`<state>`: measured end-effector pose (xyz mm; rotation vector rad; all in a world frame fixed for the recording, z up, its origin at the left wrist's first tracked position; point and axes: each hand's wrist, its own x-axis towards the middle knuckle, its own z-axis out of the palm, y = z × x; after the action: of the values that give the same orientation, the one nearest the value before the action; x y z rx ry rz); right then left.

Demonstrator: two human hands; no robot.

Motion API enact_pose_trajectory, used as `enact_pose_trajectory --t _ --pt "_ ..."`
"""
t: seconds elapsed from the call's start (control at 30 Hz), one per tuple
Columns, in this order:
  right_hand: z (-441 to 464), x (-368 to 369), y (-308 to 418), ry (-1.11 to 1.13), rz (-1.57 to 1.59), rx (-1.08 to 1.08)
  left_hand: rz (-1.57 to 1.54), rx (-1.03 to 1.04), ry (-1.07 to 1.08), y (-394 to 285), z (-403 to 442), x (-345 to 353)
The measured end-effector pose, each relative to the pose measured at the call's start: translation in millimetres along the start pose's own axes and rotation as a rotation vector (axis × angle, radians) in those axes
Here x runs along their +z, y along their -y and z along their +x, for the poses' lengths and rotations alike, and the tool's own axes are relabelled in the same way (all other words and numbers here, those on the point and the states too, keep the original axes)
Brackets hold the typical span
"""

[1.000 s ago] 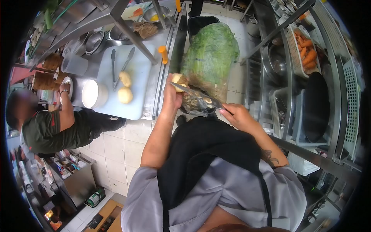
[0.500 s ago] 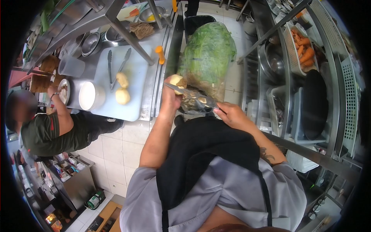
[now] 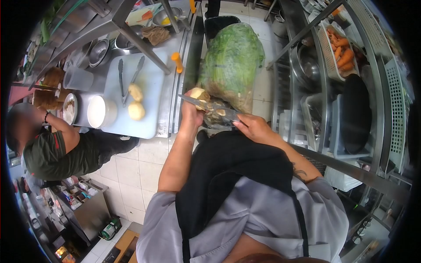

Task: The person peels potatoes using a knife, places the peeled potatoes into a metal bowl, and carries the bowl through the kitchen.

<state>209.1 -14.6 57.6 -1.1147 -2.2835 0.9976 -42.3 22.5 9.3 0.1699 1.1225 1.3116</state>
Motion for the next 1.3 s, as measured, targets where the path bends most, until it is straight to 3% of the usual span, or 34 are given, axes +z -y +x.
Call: enact_pose_trajectory --t 0.1,0.23,0.37,0.7,1.0,1.13,1.23,1.3 --pt "7 10 -7 -0.085 0.015 0.051 -0.036 -0.069 0.071 23 -6 6" --pt "12 0 2 -0.056 0.131 0.1 0.063 -0.118 0.004 15 -13 20" --pt "-3 -14 8 0.008 0.068 0.023 0.118 0.054 -0.032 -3 -3 5" --pt "-17 -19 2 0.033 -0.008 -0.003 0.024 0.083 -0.044 7 8 0" --pt "10 19 -16 -0.225 0.017 0.044 0.15 -0.086 0.008 25 -24 24" --pt "15 13 -15 -0.122 0.233 0.138 -0.074 -0.192 0.233 13 -18 14" --pt "4 -5 2 0.049 0.243 0.151 -0.135 -0.11 0.019 4 -9 15" --pt "-4 -12 7 0.081 0.206 0.09 -0.123 -0.11 0.027 2 0 3"
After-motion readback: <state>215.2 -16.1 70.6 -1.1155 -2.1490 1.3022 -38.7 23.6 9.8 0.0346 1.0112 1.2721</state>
